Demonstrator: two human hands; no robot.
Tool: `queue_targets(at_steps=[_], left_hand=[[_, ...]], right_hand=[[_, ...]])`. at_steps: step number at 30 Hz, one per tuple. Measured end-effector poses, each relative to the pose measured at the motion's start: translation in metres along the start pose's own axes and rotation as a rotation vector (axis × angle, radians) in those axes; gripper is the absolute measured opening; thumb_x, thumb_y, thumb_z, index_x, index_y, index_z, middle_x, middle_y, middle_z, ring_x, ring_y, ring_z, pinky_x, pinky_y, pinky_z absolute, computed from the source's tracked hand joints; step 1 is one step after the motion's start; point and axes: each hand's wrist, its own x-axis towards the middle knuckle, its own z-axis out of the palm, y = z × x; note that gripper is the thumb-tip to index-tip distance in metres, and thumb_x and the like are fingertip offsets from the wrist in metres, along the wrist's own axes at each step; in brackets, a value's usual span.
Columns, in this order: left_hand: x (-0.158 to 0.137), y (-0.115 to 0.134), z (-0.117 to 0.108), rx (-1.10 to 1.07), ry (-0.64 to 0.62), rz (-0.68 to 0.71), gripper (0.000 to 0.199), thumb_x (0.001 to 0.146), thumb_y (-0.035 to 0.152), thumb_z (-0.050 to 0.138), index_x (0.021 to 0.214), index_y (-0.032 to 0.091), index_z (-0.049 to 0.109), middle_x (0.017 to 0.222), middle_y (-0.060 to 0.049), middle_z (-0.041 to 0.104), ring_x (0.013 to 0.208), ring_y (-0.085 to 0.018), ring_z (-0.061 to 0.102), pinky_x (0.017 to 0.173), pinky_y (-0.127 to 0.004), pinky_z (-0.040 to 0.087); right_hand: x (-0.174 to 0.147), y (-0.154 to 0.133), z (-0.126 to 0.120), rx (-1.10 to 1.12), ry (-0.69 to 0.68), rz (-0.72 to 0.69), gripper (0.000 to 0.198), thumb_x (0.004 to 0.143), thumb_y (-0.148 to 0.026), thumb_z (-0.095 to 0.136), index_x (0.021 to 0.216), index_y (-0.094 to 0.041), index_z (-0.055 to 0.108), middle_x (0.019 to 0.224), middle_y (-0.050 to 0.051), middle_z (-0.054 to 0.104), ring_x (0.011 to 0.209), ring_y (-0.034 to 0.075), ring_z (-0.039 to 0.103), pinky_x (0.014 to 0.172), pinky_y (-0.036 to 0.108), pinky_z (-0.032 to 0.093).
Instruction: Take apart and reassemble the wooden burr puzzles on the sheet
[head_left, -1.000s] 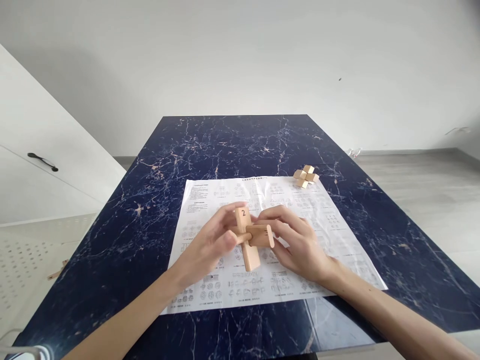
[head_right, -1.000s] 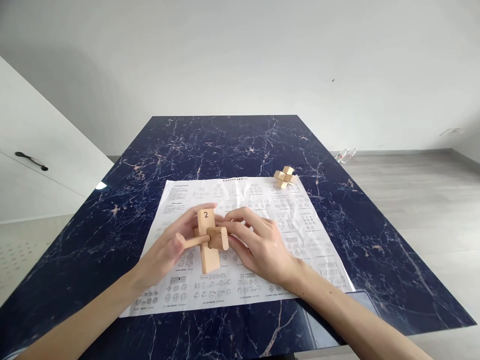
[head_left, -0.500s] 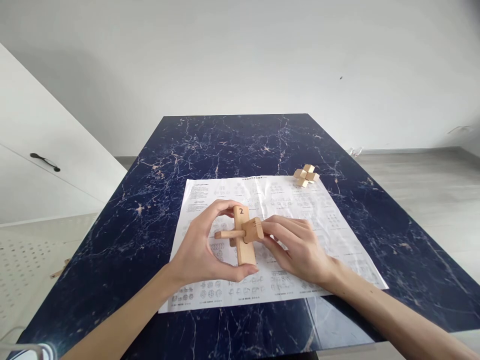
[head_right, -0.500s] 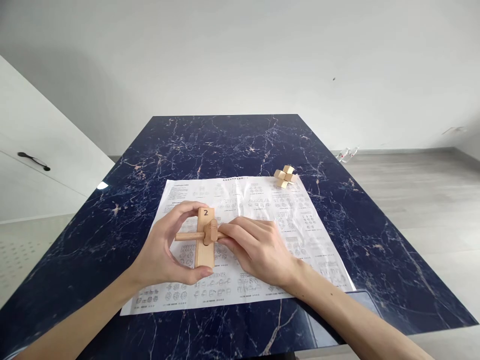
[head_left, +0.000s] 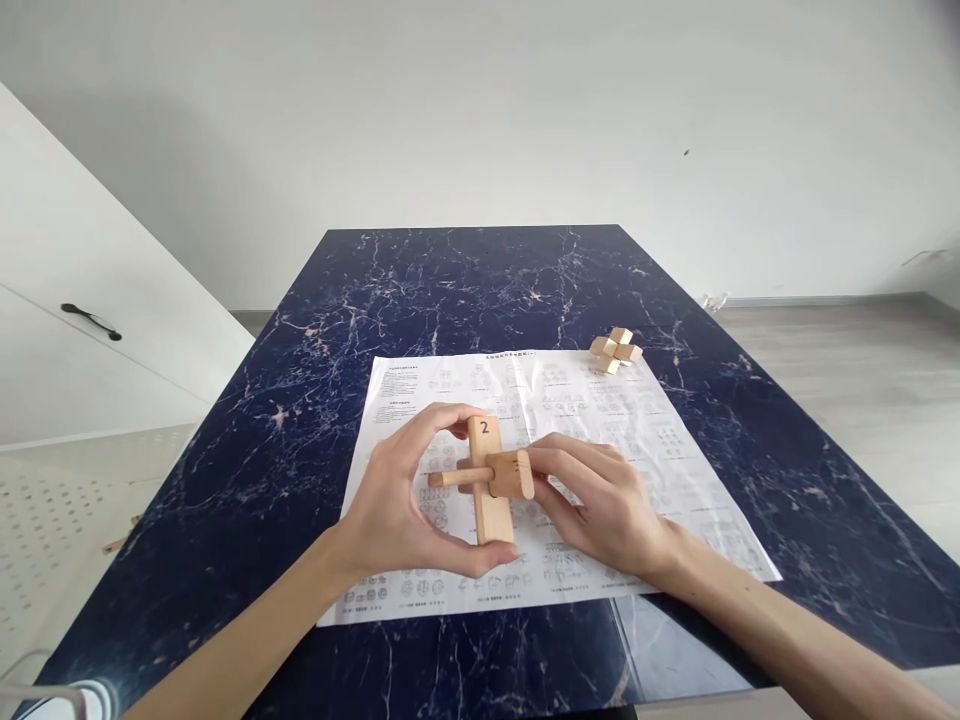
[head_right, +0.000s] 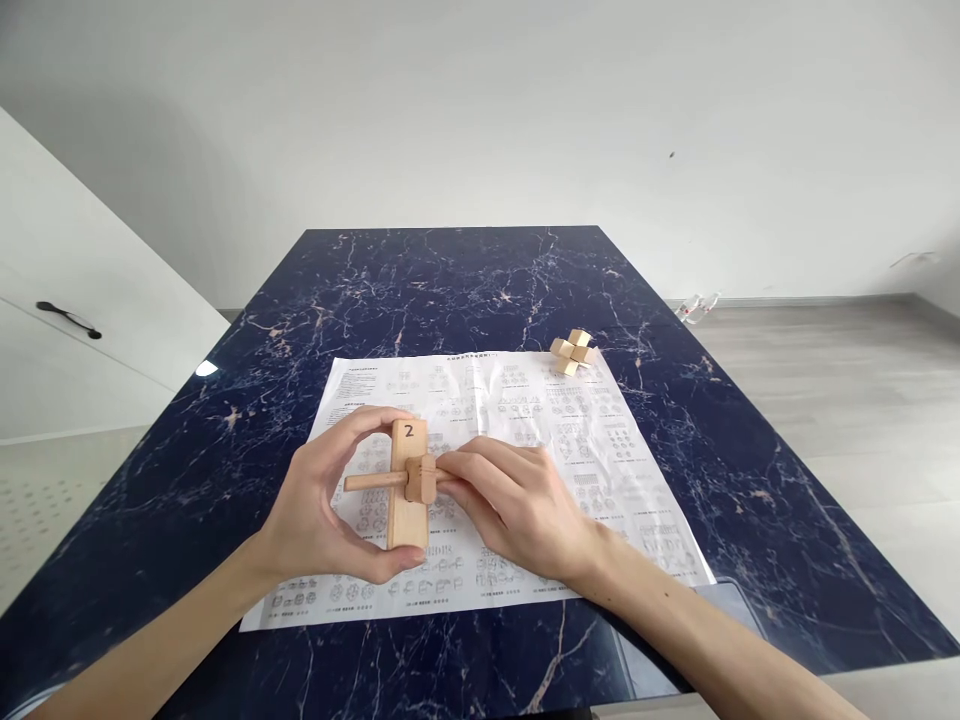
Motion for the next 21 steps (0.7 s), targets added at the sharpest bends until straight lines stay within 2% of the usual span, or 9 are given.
queue_targets(at_steps=[5, 10, 15, 18, 21], left_hand=[[0.0, 0.0, 0.001, -0.003, 0.021, -0.032, 0.092, 0.056, 0.048, 0.101, 0.136, 0.028, 0.06, 0.119, -0.007, 0.073, 0.105, -0.031, 0.071, 0.095, -0.05, 0.06], [0.0, 0.002, 0.001, -0.066, -0.011, -0.071, 0.092, 0.056, 0.048, 0.101, 0.135, 0.027, 0.059, 0.122, -0.007, 0.073, 0.11, -0.032, 0.072, 0.099, -0.051, 0.061], [0.001, 0.006, 0.002, -0.12, -0.016, -0.17, 0.086, 0.06, 0.05, 0.1, 0.133, 0.027, 0.06, 0.119, -0.006, 0.072, 0.11, -0.031, 0.073, 0.101, -0.05, 0.06], [0.002, 0.008, 0.005, -0.132, 0.023, -0.17, 0.083, 0.058, 0.054, 0.1, 0.127, 0.026, 0.063, 0.122, -0.008, 0.069, 0.112, -0.031, 0.071, 0.1, -0.049, 0.06], [0.001, 0.011, 0.007, -0.176, 0.005, -0.237, 0.079, 0.058, 0.052, 0.101, 0.123, 0.024, 0.063, 0.122, -0.008, 0.071, 0.109, -0.031, 0.072, 0.097, -0.047, 0.061]], right_hand=[[0.002, 0.002, -0.001, 0.086, -0.018, -0.015, 0.018, 0.109, -0.01, 0.054, 0.118, -0.016, 0.067, 0.094, 0.007, 0.074, 0.077, 0.017, 0.07, 0.067, 0.028, 0.057], [0.0, 0.004, -0.002, 0.167, -0.049, 0.017, 0.018, 0.109, -0.01, 0.054, 0.119, -0.019, 0.066, 0.099, 0.006, 0.074, 0.081, 0.016, 0.071, 0.071, 0.027, 0.058], [-0.006, 0.002, 0.004, 0.21, -0.076, 0.195, 0.007, 0.107, -0.017, 0.059, 0.107, -0.021, 0.065, 0.091, 0.004, 0.073, 0.076, 0.017, 0.07, 0.066, 0.029, 0.057], [-0.006, -0.001, 0.009, 0.348, -0.123, 0.325, 0.006, 0.107, -0.02, 0.06, 0.106, -0.022, 0.066, 0.092, 0.003, 0.076, 0.08, 0.017, 0.074, 0.072, 0.029, 0.061], [-0.004, -0.004, 0.012, 0.488, -0.144, 0.443, 0.005, 0.105, -0.021, 0.062, 0.106, -0.021, 0.066, 0.098, 0.005, 0.079, 0.085, 0.018, 0.078, 0.077, 0.03, 0.064]])
